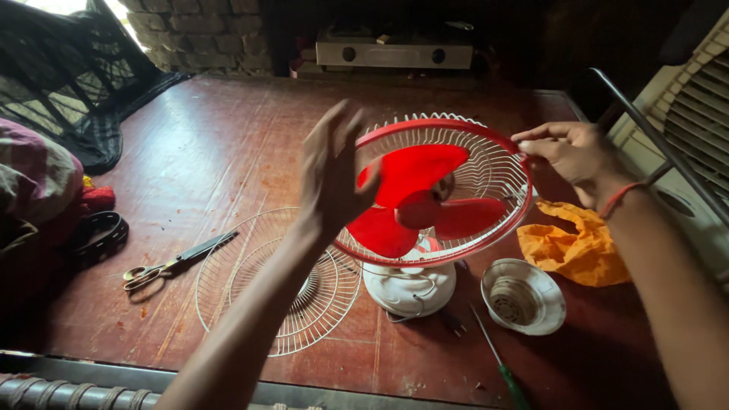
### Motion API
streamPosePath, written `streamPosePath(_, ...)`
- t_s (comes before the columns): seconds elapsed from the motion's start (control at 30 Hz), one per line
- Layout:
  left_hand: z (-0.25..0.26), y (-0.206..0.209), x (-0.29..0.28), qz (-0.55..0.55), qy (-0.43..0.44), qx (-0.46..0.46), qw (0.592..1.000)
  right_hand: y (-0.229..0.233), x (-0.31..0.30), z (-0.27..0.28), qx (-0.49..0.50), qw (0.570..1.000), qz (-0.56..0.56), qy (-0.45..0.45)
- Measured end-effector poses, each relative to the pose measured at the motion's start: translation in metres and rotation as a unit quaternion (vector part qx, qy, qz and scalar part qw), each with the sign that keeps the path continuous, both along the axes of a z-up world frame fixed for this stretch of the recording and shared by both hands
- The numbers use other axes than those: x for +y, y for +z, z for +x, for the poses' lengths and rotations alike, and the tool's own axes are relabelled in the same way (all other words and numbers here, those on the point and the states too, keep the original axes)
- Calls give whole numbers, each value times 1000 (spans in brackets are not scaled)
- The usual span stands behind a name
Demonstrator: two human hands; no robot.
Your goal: The person assembles a red-blade electric fan by attaching the front wire cage and securing it with a red plastic ring. They align the ring with the cage and fan blades, then tighten the ring to lock the cage in place.
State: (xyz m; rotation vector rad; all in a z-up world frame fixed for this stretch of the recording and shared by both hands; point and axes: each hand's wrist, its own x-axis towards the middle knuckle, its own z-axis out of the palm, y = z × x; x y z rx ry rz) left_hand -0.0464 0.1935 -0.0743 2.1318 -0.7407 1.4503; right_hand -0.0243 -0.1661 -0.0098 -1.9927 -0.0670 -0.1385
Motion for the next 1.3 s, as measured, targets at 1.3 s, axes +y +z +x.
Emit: streamPosePath(1.3,-139,-252,196,236,261,496,794,-3,6,-3,-57,992,-112,-23)
